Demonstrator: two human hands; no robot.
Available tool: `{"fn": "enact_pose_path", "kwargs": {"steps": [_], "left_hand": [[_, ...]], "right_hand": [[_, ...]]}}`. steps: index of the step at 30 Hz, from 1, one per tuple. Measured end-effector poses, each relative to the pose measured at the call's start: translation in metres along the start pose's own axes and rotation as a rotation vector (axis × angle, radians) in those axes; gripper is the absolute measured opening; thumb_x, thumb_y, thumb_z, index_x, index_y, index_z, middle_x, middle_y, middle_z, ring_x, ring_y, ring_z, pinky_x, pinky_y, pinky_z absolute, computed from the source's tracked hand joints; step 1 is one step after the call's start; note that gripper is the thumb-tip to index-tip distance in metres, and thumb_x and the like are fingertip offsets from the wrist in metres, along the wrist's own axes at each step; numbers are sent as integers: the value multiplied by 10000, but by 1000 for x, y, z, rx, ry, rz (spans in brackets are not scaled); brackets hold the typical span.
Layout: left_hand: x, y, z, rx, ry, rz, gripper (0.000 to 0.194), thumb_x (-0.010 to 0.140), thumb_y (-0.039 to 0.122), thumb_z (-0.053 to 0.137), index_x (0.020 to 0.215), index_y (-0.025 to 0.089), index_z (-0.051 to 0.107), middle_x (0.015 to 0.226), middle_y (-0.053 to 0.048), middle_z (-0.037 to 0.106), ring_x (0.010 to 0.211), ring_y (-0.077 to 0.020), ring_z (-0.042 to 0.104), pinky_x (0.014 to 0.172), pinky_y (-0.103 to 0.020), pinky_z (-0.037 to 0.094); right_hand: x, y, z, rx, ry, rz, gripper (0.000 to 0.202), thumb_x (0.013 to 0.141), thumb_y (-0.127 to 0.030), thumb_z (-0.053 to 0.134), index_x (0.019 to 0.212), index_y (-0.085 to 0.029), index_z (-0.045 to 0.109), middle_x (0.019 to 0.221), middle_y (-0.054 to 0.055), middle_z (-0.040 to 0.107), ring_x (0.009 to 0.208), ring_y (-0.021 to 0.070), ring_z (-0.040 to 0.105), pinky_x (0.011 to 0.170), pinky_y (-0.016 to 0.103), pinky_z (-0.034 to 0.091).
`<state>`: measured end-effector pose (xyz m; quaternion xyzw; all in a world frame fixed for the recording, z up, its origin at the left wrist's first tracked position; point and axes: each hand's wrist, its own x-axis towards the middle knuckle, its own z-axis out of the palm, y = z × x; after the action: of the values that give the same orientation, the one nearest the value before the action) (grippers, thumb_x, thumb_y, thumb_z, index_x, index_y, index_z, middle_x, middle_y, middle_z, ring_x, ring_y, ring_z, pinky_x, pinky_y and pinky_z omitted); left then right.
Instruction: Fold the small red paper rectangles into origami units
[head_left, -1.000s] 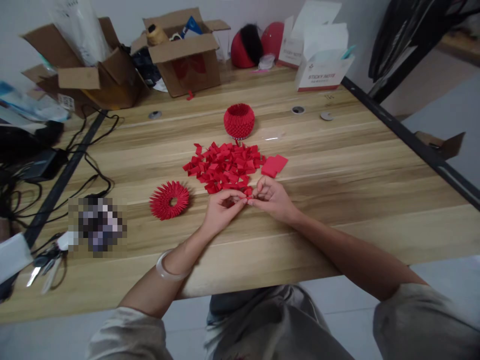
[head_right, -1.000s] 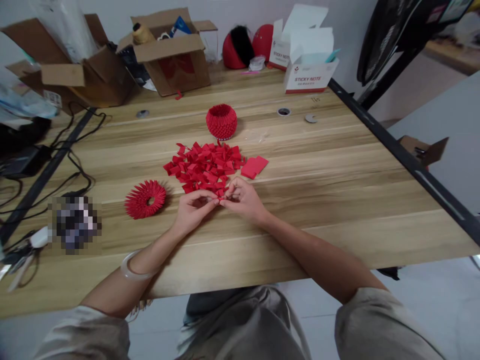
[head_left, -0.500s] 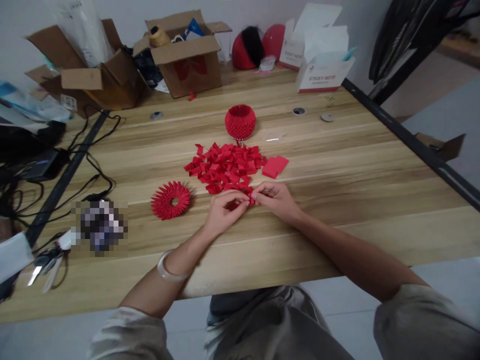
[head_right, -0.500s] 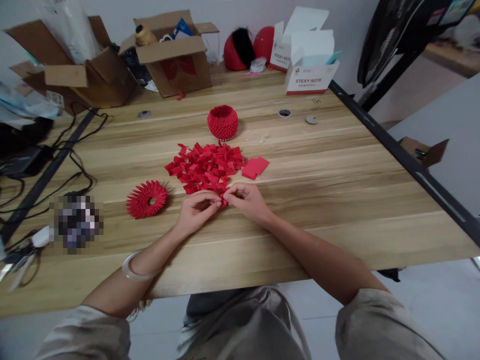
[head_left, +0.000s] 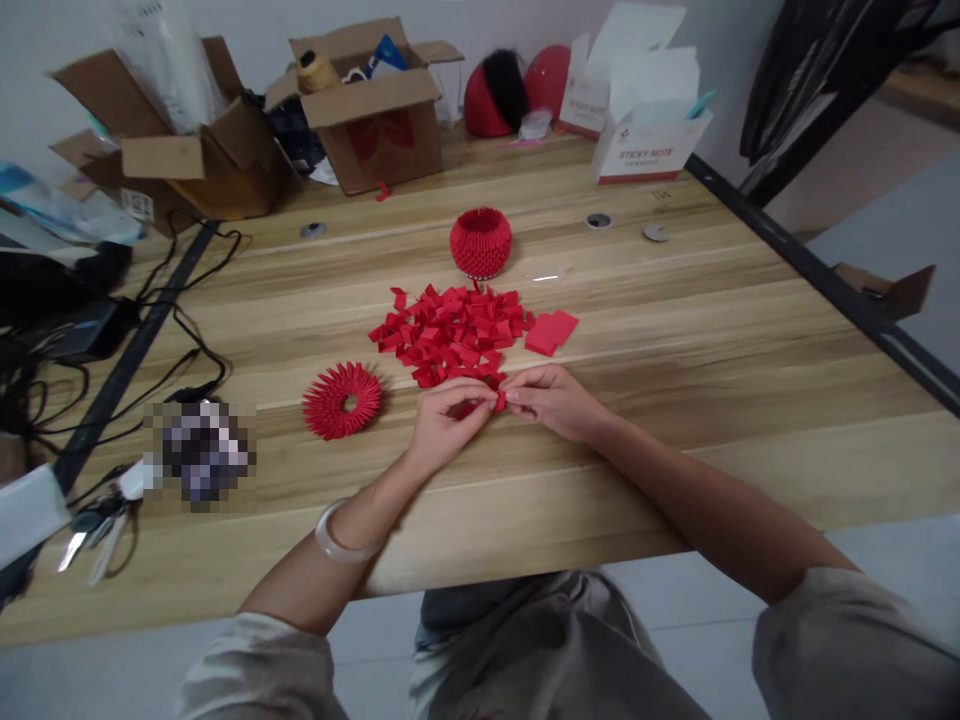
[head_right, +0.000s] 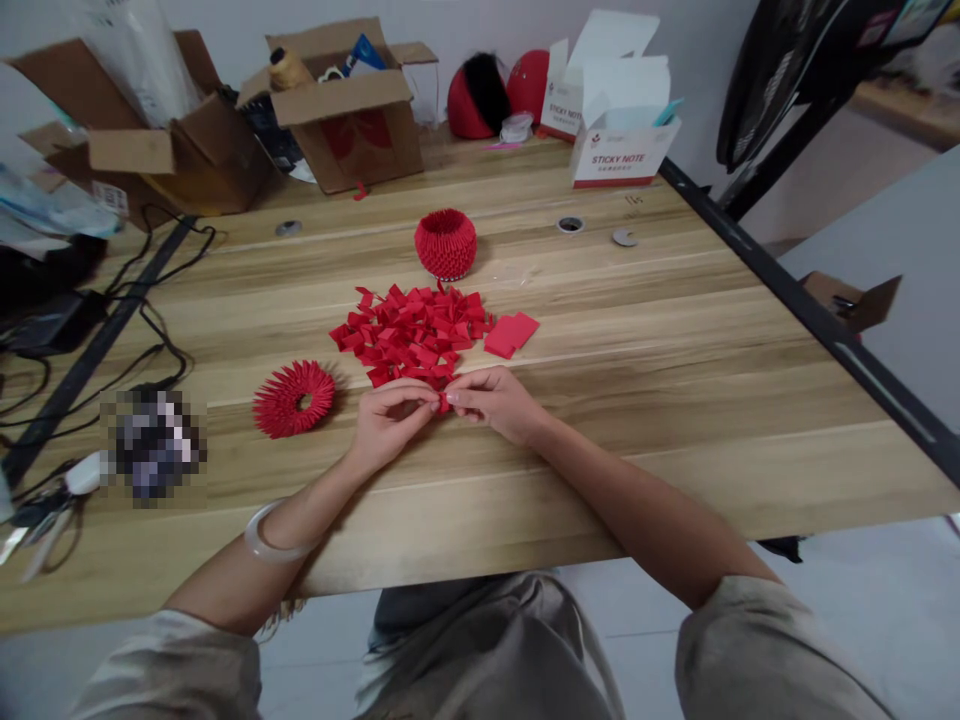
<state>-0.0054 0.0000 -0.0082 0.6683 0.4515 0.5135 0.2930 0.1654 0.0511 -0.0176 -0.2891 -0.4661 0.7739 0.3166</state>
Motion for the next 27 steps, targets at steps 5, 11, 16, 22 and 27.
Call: {"fn": "enact_pose_path", "kwargs": {"steps": [5,11,16,22,27], "left_hand": [[-1,1,0,17,-9,20,84,717,128,647,768,156,708,791,-85,704,718,-155,645,711,-286,515],[0,2,2,16,-5,6,81,708,150,665,773,161,713,784,-79,715,697,-150,652,693,-277,525],[0,5,1,25,-9,1,73,709,159,665,762,165,714,777,-77,716,686,-147,652,683,-276,529],[-1,4,1,22,-54,-39,70,723,194,650,755,166,707,756,-76,709,683,-155,643,674,-290,522],[-1,-2,2,-69,23,-134,78,719,194,650,767,147,689,762,-83,702,703,-157,638,681,-284,513]], "right_hand": [[-2,-3,1,-45,-4,-11,144,620,-248,746,699,-146,682,553,-21,579,448,40,423,420,178,282],[-3,-10,7,-120,86,-32,169,573,-250,759,641,-132,657,547,-18,593,451,44,432,424,183,309],[-3,-12,9,-151,115,-37,147,565,-233,746,611,-136,646,591,-12,623,476,48,476,464,188,356],[-3,-12,9,-218,80,-72,119,585,-231,723,615,-142,649,634,-1,638,589,91,568,597,229,439],[-5,-13,12,-225,128,-46,119,614,-237,700,665,-139,655,578,-25,600,499,57,492,515,201,387]]}}
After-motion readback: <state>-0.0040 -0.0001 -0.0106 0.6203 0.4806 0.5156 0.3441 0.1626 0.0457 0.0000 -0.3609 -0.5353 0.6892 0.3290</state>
